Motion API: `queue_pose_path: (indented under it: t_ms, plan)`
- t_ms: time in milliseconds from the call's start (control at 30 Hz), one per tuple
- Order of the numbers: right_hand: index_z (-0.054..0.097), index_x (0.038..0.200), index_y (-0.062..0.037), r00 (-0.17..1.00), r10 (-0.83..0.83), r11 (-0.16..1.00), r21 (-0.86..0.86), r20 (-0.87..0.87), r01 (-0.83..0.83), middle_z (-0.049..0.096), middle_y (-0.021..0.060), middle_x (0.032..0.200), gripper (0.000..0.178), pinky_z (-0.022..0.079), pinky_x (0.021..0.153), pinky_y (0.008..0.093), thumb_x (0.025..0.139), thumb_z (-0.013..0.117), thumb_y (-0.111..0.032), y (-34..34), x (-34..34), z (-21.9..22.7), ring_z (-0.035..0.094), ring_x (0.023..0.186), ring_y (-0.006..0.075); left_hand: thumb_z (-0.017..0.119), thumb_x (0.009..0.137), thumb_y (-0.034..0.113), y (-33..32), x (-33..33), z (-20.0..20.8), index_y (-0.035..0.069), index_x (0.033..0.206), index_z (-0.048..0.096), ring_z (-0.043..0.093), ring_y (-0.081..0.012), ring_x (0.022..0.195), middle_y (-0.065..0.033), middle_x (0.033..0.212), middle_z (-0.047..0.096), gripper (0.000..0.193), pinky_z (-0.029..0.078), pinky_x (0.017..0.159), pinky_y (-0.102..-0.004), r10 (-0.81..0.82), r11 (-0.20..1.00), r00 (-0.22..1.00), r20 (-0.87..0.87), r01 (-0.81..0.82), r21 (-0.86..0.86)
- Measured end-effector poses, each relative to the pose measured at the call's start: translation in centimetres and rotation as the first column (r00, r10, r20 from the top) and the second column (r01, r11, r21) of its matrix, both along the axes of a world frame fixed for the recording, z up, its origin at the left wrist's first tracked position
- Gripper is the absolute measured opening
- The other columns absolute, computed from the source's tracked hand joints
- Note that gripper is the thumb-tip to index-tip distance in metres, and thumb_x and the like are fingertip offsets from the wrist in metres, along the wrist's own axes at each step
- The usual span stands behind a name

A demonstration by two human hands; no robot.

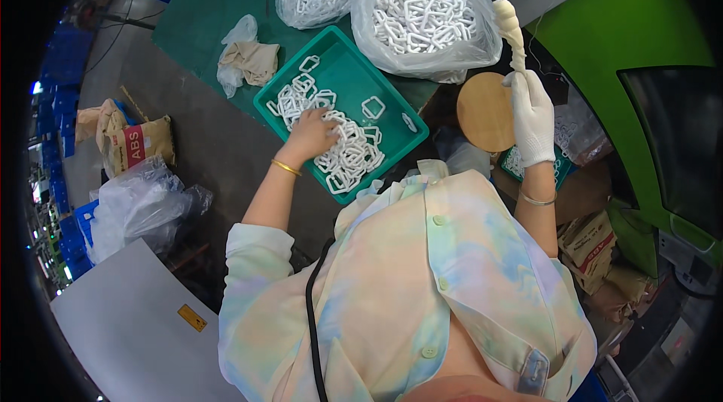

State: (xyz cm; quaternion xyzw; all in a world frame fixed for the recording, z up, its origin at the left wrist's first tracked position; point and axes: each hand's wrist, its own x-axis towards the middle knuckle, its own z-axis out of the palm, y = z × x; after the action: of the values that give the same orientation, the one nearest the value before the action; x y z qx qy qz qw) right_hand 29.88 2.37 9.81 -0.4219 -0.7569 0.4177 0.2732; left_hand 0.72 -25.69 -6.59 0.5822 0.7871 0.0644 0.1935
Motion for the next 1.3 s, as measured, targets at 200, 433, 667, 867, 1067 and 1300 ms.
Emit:
queue_pose_path:
  t_ms: [200, 433, 667, 867, 1067, 1300]
  plan:
    - [0.063, 0.095, -0.0039, 0.999, 0.032, 0.999, -0.005, 0.009, -0.031, 0.042, -0.0053, 0.071, 0.025, 0.031, 0.059, 0.0219, 0.104, 0.05, -0.023, -0.4, -0.7, 0.5, 0.035, 0.065, 0.0033, 0.071, 0.077, 0.022, 0.7, 4.2, -2.1, 0.015, 0.107, 0.069, 0.053, -0.0306, 0.115, -0.0106, 0.119, 0.057, 0.031, 0.039, 0.095, -0.0451, 0.259, 0.966, 0.954, -0.15, -0.26, 0.014]
    - [0.063, 0.095, -0.0031, 0.999, 0.046, 0.999, 0.024, 0.023, -0.047, 0.042, -0.0039, 0.072, 0.025, 0.032, 0.061, 0.0229, 0.104, 0.05, -0.023, -1.1, -1.3, 0.9, 0.036, 0.067, 0.0038, 0.066, 0.077, 0.014, 7.6, 4.5, -6.5, 0.012, 0.099, 0.067, 0.058, -0.0296, 0.101, -0.0112, 0.107, 0.06, 0.022, 0.04, 0.087, -0.0454, 0.372, 0.866, 0.915, -0.155, -0.282, 0.414]
    - [0.063, 0.094, -0.0043, 1.0, 0.009, 1.0, 0.008, 0.014, -0.009, 0.04, -0.0059, 0.07, 0.026, 0.03, 0.058, 0.0224, 0.105, 0.05, -0.023, -0.8, -0.4, 0.8, 0.034, 0.063, 0.003, 0.067, 0.081, 0.018, 10.2, 1.9, -7.9, 0.011, 0.104, 0.07, 0.06, -0.0353, 0.101, -0.0142, 0.105, 0.061, 0.024, 0.046, 0.082, -0.0508, 0.504, 0.817, 0.863, 0.033, -0.489, 0.305]
    - [0.063, 0.094, -0.005, 0.999, 0.0, 1.0, -0.016, 0.036, 0.001, 0.039, -0.0067, 0.069, 0.026, 0.028, 0.056, 0.0224, 0.105, 0.05, -0.025, -0.4, 0.6, -0.3, 0.033, 0.062, 0.0025, 0.066, 0.084, 0.017, 4.8, -1.5, -0.2, 0.014, 0.106, 0.073, 0.061, -0.0351, 0.105, -0.0124, 0.115, 0.066, 0.023, 0.047, 0.09, -0.0502, 0.366, 0.877, 0.84, 0.401, -0.455, 0.154]
    - [0.063, 0.096, -0.0042, 0.999, 0.035, 0.999, -0.005, 0.023, -0.035, 0.043, -0.0052, 0.073, 0.026, 0.031, 0.06, 0.0219, 0.105, 0.05, -0.025, -0.2, -0.4, -0.4, 0.036, 0.066, 0.003, 0.061, 0.083, 0.008, -2.4, 6.4, -1.3, 0.019, 0.127, 0.065, 0.038, -0.0372, 0.138, -0.0134, 0.153, 0.039, 0.045, 0.03, 0.112, -0.056, 0.23, 0.933, 0.972, -0.04, -0.209, 0.293]
    - [0.063, 0.097, -0.0035, 0.998, 0.056, 0.998, -0.015, 0.029, -0.056, 0.045, -0.0052, 0.075, 0.024, 0.032, 0.061, 0.0217, 0.104, 0.05, -0.023, -1.1, -1.5, 0.2, 0.036, 0.067, 0.0033, 0.063, 0.08, 0.009, 4.3, 9.7, -5.2, 0.016, 0.125, 0.061, 0.02, -0.04, 0.147, -0.0121, 0.159, 0.029, 0.045, 0.005, 0.104, -0.0803, 0.413, 0.87, 0.911, -0.004, -0.394, 0.297]
